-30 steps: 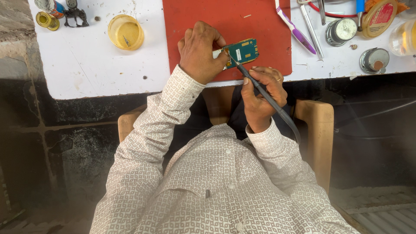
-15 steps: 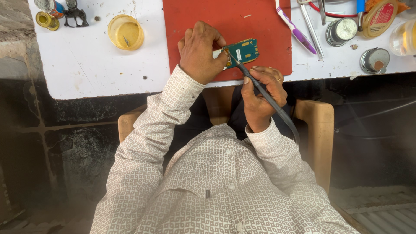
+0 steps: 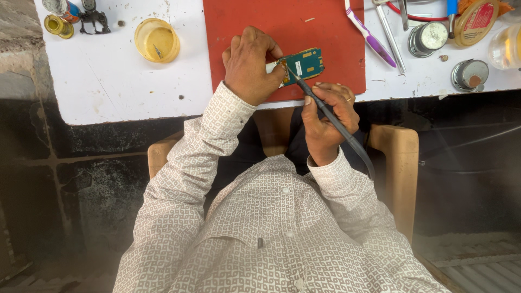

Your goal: The person holds a disassembled phone motherboard on a red mat and solders components on it with a soldering iron, working along the board's edge. Near the end they set the iron aside, flip the board over, and pick up a toothbrush to brush the board.

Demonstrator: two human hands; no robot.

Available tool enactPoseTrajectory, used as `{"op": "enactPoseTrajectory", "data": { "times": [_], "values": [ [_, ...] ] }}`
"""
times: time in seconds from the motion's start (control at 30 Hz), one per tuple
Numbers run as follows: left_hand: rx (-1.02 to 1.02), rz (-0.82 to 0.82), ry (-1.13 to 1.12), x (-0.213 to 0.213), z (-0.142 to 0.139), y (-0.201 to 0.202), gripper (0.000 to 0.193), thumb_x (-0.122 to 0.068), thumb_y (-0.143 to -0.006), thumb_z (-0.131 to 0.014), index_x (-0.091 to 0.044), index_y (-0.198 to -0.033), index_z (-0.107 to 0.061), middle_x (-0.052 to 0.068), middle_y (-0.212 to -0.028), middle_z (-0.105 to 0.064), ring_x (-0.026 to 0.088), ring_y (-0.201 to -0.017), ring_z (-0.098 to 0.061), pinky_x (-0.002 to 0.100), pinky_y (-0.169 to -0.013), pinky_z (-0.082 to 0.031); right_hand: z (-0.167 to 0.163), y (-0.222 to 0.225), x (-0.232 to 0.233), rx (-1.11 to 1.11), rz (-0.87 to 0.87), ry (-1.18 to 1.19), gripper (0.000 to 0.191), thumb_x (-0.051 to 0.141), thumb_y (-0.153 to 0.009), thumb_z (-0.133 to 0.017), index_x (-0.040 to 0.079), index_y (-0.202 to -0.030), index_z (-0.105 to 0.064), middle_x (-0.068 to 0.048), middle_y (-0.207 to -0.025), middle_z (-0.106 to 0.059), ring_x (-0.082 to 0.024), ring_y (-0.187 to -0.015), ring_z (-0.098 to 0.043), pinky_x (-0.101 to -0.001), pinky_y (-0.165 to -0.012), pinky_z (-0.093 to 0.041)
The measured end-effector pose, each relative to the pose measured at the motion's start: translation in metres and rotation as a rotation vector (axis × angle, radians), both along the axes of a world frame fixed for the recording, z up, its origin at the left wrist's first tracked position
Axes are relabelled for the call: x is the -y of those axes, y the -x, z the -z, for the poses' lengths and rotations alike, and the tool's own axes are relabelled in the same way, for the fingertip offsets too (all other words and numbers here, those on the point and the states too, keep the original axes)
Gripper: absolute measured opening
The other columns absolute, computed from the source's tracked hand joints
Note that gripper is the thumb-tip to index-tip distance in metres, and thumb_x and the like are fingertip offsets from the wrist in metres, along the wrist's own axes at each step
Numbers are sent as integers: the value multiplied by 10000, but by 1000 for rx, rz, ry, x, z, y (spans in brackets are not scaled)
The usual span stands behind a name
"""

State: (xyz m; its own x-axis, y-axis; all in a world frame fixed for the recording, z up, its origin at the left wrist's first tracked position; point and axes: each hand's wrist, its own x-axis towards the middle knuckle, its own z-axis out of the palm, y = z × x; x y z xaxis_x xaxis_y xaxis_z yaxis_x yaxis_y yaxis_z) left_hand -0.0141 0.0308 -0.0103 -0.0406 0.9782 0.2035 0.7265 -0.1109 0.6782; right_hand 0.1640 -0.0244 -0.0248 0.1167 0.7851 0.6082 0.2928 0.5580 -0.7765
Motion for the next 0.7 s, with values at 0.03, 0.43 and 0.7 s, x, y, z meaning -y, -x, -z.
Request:
{"op": "enactPoseTrajectory", "data": {
  "times": [0.03,0.43,0.7],
  "values": [
    [-1,0,2,0,0,0,171,-203,-744,-807,-146,-856,-692,18,-1010,-570,213,-958,-538,441,-931,-376,0,0,0,6,1,0,154,13,-891,-775,24,-1029,-708,-106,-1002,-740,-225,-999,-699,-395,-1074,-489],
    [7,8,21,-1,-1,1,180,-211,-749,-805,-134,-873,-701,29,-1015,-570,218,-964,-536,441,-937,-373,1,-1,-1,10,6,-1,144,16,-902,-779,31,-1027,-710,-96,-1001,-738,-218,-1003,-697,-392,-1062,-504],
    [15,5,36,-1,-2,2,156,-198,-744,-787,-131,-863,-712,33,-1024,-576,220,-978,-543,442,-948,-370,2,0,0,-11,1,-6,142,19,-909,-777,32,-1032,-707,-93,-1012,-737,-220,-1006,-696,-387,-1059,-508]
  ]
}}
